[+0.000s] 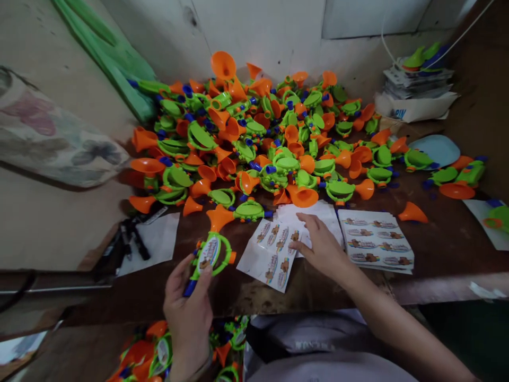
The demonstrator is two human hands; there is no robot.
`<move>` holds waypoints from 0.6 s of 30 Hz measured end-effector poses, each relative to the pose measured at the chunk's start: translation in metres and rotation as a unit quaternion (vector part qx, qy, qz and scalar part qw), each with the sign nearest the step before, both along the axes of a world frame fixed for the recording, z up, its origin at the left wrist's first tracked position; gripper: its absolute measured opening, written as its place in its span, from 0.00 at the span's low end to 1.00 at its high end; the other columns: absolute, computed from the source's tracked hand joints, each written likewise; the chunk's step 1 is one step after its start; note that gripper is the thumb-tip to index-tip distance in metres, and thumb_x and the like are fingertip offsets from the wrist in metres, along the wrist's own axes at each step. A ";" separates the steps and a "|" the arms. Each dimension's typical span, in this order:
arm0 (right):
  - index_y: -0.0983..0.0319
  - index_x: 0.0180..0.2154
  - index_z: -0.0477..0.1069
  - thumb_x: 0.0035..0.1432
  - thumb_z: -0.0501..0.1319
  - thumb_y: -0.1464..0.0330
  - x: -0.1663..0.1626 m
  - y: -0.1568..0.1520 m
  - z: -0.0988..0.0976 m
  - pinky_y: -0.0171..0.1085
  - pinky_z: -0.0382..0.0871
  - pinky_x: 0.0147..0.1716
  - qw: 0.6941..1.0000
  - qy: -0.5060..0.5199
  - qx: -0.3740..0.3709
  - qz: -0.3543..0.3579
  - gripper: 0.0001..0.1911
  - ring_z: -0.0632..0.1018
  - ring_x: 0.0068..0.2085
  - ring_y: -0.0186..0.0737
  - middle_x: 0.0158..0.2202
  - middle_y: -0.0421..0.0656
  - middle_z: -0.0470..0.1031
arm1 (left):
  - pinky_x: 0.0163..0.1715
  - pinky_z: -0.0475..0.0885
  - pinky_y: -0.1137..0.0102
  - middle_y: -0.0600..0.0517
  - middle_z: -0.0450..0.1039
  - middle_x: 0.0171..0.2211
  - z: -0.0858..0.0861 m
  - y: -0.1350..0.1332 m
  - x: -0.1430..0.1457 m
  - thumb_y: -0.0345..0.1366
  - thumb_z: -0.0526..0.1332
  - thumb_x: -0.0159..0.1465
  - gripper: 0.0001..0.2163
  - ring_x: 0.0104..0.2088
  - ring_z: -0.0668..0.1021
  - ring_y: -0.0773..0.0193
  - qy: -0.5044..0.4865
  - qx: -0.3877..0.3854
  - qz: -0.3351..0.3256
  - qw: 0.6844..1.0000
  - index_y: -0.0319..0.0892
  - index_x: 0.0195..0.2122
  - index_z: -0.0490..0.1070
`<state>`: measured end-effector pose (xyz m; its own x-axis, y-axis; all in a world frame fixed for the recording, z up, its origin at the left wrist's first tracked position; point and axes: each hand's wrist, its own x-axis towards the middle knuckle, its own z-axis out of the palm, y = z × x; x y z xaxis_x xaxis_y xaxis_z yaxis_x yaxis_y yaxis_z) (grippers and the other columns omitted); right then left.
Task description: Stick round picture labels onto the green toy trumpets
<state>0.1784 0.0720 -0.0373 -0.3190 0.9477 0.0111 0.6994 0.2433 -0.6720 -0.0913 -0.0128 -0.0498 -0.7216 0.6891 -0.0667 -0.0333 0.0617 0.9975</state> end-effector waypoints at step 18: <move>0.56 0.71 0.62 0.60 0.73 0.71 -0.043 -0.001 -0.011 0.53 0.64 0.64 0.989 -0.132 -0.061 0.030 0.41 0.70 0.66 0.56 0.64 0.53 0.74 | 0.67 0.49 0.24 0.29 0.75 0.63 -0.069 0.001 0.007 0.46 0.54 0.73 0.28 0.71 0.67 0.27 0.532 -0.088 -0.311 0.783 0.36 0.68 0.69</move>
<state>0.1352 0.0706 -0.0478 -0.3510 0.9162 -0.1934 0.8410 0.2177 -0.4954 -0.0845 -0.0113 -0.1189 0.0377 0.9770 0.2101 0.9015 -0.1239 0.4146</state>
